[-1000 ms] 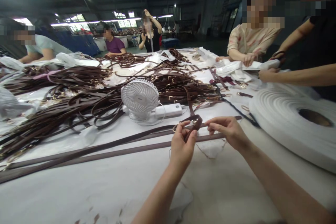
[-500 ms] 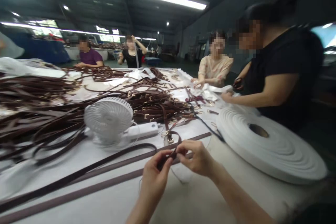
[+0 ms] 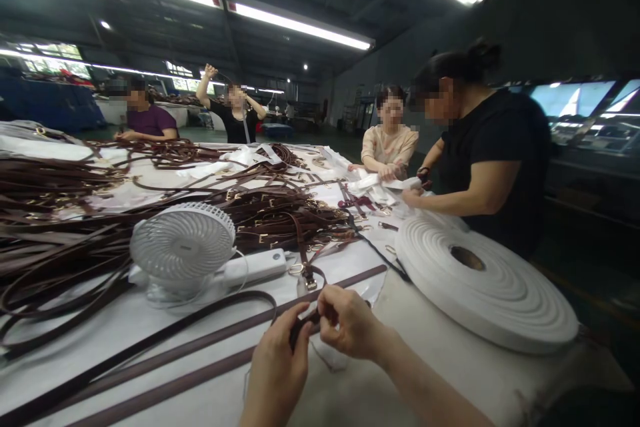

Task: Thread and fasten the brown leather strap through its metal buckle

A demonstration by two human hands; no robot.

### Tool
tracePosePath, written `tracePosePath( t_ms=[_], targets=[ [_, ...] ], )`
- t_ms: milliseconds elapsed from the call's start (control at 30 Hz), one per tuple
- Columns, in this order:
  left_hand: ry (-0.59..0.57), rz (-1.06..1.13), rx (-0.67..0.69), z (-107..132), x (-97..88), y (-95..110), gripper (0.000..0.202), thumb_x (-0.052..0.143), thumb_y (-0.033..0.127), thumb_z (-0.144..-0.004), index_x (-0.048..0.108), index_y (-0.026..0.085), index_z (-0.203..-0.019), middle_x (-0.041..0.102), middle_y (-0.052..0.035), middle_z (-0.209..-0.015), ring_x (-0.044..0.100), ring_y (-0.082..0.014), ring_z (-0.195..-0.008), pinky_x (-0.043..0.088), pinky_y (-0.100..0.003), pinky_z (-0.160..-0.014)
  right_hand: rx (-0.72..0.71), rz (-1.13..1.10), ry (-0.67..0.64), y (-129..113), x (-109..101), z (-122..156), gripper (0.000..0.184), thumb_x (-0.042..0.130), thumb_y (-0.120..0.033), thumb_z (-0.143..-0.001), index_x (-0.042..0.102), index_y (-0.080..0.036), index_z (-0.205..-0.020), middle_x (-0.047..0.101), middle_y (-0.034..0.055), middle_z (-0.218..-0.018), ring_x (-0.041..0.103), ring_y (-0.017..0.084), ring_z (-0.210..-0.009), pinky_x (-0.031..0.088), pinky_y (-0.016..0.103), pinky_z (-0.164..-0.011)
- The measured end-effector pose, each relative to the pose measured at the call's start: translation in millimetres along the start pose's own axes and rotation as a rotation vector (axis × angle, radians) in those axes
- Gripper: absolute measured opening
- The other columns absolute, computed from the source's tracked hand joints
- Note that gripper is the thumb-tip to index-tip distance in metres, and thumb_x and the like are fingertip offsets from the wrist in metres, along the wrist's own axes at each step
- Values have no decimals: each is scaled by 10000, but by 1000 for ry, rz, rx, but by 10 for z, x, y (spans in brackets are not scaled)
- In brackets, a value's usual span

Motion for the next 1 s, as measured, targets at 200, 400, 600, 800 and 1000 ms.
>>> tracePosePath(
  t_ms=[200,400,600,800,1000],
  targets=[
    [-236,55,-75,40,75,118,320,555,317,-915,745,225,-1156,785,-81,-1132,738,-279,-1043,576,-399,-936,11,-66,-25,131,56,64,164,542,-101,-740,482,-228,-825,515,-20,-748,471,146,-638,378,273,-592],
    [-292,365,-199,14,101,58,311,582,318,-904,748,167,-1119,788,-91,-1032,699,-194,-859,550,-297,-799,-14,-171,-41,192,37,91,119,517,-114,-778,486,-222,-817,517,-18,-763,478,147,-690,408,266,-639],
    [-309,455,-252,58,146,66,252,613,295,-869,708,146,-1049,704,-26,-816,462,-70,-543,351,-199,-516,25,-222,-96,171,61,93,104,534,-126,-756,501,-216,-798,537,-15,-750,478,146,-686,395,263,-615],
    [-289,431,-266,28,68,103,237,588,213,-823,698,150,-1022,708,-25,-913,456,-45,-541,344,-182,-517,100,-353,-100,218,109,75,58,608,-205,-803,550,-197,-804,575,-4,-762,530,148,-703,449,270,-641],
    [-185,449,-292,12,-26,64,173,590,218,-803,651,143,-947,686,-20,-887,458,-46,-535,367,-188,-525,85,-455,-21,125,118,80,164,706,-297,-848,583,-189,-865,607,13,-827,596,154,-746,542,286,-704]
  ],
)
Point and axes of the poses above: each hand's wrist, its own z-axis away from the middle knuckle, its own x-axis out of the palm, y = z × x, the point moved 9 cm from there along -z, towards the middle knuckle
